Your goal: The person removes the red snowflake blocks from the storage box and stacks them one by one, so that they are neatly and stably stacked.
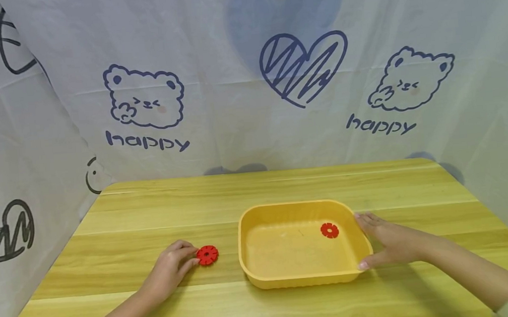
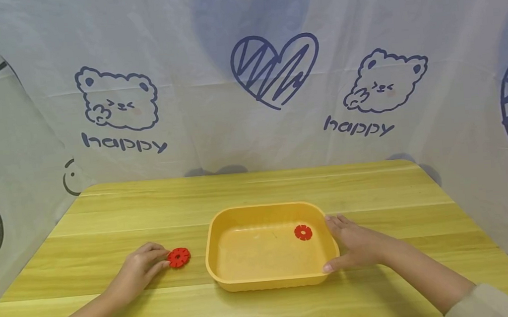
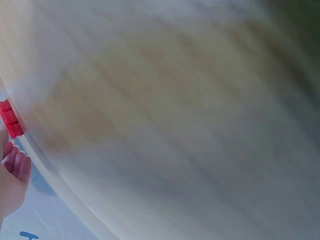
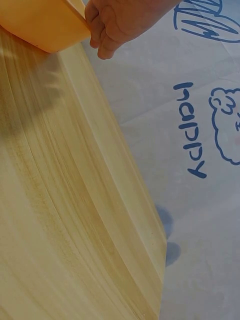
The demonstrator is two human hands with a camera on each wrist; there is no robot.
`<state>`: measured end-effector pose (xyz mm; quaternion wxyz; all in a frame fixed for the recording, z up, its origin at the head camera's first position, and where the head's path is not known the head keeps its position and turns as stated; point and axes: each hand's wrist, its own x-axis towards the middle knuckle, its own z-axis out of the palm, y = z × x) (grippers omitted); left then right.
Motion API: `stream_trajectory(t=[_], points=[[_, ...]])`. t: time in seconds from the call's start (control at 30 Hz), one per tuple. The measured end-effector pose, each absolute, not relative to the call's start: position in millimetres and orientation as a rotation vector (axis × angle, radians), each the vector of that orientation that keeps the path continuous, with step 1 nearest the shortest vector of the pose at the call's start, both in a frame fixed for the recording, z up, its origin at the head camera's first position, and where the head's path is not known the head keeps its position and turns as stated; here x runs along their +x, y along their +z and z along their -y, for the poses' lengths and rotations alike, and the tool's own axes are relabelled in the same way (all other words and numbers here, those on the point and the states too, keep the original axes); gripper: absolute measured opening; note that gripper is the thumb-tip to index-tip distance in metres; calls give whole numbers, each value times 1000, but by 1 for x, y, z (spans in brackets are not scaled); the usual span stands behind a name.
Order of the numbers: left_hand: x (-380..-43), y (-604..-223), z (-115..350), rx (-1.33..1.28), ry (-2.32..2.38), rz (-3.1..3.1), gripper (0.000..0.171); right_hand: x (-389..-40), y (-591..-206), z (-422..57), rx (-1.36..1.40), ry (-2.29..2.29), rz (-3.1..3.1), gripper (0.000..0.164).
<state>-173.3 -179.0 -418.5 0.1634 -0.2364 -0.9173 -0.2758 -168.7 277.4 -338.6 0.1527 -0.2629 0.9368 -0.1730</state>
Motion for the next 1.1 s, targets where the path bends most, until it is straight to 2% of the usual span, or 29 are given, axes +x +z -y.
stream_trajectory(t=[1.1], points=[[-173, -417, 179, -661, -780, 2640, 21, -169, -340, -278, -761, -495, -2702, 105]])
